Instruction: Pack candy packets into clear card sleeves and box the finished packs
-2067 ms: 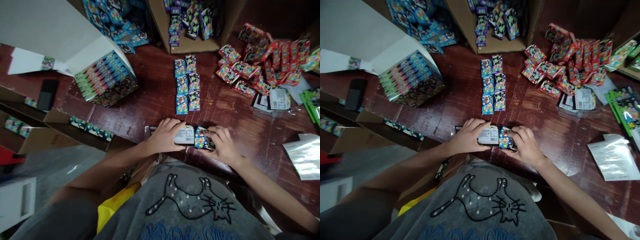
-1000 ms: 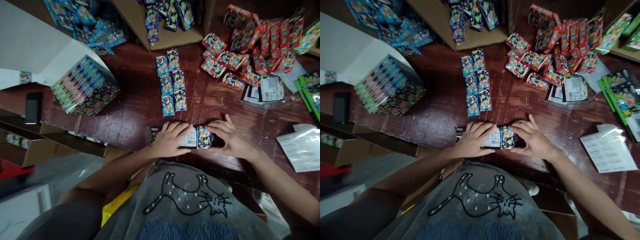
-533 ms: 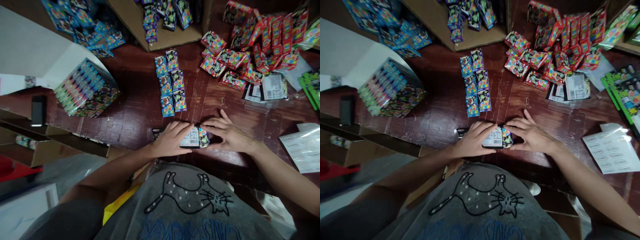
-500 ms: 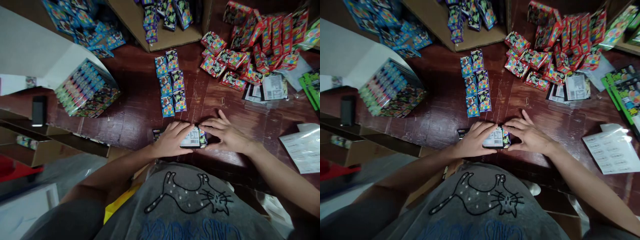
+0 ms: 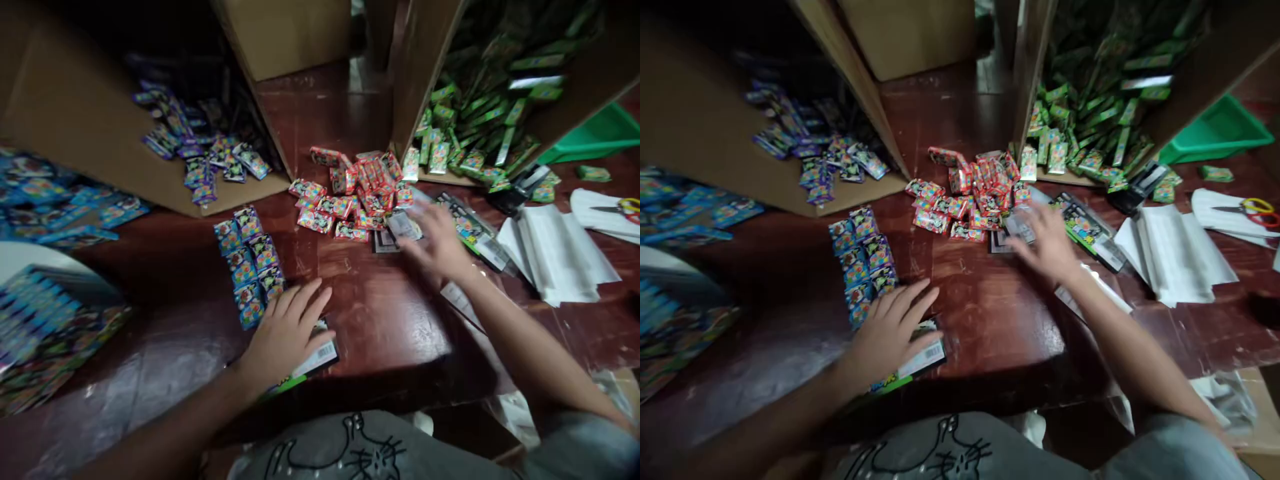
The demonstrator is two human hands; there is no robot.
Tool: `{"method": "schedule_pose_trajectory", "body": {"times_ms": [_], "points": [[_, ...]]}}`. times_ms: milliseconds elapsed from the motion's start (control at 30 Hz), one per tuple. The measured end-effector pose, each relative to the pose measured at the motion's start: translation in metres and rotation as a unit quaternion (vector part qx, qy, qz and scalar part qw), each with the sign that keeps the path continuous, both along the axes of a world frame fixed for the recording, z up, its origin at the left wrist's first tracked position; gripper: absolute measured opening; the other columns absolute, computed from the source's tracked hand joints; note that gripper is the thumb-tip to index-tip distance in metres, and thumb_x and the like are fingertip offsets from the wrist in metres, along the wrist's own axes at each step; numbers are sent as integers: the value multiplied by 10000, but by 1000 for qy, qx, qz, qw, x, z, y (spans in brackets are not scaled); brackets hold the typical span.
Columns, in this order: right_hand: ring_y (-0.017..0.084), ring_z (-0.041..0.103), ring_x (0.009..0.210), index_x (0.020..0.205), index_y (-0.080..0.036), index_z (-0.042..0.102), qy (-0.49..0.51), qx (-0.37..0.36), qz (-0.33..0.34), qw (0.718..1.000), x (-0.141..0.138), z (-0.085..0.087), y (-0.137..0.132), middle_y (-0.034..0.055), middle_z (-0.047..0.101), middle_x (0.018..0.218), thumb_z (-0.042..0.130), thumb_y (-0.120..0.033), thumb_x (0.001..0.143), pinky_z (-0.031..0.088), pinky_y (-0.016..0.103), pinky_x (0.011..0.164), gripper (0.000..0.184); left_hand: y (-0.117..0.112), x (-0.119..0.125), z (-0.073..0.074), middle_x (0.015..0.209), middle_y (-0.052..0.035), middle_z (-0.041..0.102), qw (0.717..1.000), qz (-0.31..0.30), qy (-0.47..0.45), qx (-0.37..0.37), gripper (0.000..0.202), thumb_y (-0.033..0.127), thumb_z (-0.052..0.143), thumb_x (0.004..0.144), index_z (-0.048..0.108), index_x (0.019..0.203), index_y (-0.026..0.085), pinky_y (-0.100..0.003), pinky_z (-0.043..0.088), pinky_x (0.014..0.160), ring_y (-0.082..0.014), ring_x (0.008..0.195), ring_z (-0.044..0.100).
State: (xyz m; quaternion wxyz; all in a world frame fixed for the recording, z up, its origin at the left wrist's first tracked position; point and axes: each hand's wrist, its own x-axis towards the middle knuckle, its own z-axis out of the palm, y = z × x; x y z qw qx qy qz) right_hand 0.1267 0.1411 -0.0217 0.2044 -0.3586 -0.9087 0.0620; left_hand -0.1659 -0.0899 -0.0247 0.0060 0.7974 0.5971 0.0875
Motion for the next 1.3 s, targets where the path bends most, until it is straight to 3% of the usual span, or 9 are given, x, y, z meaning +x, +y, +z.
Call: {"method": "schedule_pose_trajectory", "body": {"times_ms": [133,300,500,600,733,900,1000,1133,1300], "points": [[440,440,1437,1559,-45,465,-107,70,-258,958,48,18,128,323,477,1573,569,-383,1020,344,637,1126,644,121,16,2,1424,-160,675,993,-44,65,87,373,163,553,1033,673,1386,175,-467,534,952,-340,1232,638],[336,571,1217,1170,11,728,-214,81,-243,943,68,28,179,276,736,1158,361,-287,1086,365,524,991,480,207,29,-4,1145,-154,775,982,-80,105,135,301,83,489,1037,758,1166,131,-429,527,864,-291,1045,699],[308,705,978,1568,-128,520,-157,125,-219,955,62,53,81,233,773,1142,425,-413,1081,404,413,775,572,153,18,7,1315,-96,761,974,-154,39,160,353,101,489,1069,669,1357,198,-390,504,887,-227,1108,706],[279,744,877,1416,-136,654,-170,103,-91,976,47,55,-6,171,807,1102,467,-430,1062,408,351,650,497,103,22,8,1298,-78,773,970,-197,1,141,382,92,554,1042,635,1397,210,-367,489,855,-206,1065,720],[267,726,677,1164,-154,736,-282,-93,-30,954,18,41,-81,117,790,831,481,-438,1046,398,344,569,400,53,41,2,963,-49,812,986,-143,-45,79,302,195,581,1043,654,1334,161,-358,495,772,-193,831,728],[371,738,1102,1599,-148,453,-204,-168,59,963,32,19,-82,203,755,1270,609,-636,971,577,476,879,810,19,54,2,993,-24,814,963,32,-232,-133,317,346,570,1073,650,1349,214,-324,549,808,-166,841,751],[441,449,1510,1731,-214,147,-176,-112,193,959,59,5,-76,203,420,1695,659,-576,948,388,672,1191,1003,18,50,8,993,-56,804,974,-2,-155,-164,347,523,723,976,743,1104,201,-401,540,903,-246,950,743],[401,529,1408,1741,-221,71,-140,-135,226,954,69,-21,-79,202,522,1599,650,-440,975,436,636,1159,985,46,50,8,1581,-185,549,983,-100,-98,-118,956,468,914,792,459,1581,178,-520,385,1171,-384,1445,498],[411,592,1173,1732,-147,80,-56,-168,146,973,42,-46,-97,234,619,1383,752,-669,855,501,602,1007,1222,76,63,-15,1535,-203,554,974,-88,-128,-165,1154,470,911,741,290,1665,166,-546,330,1179,-396,1423,475]]}}
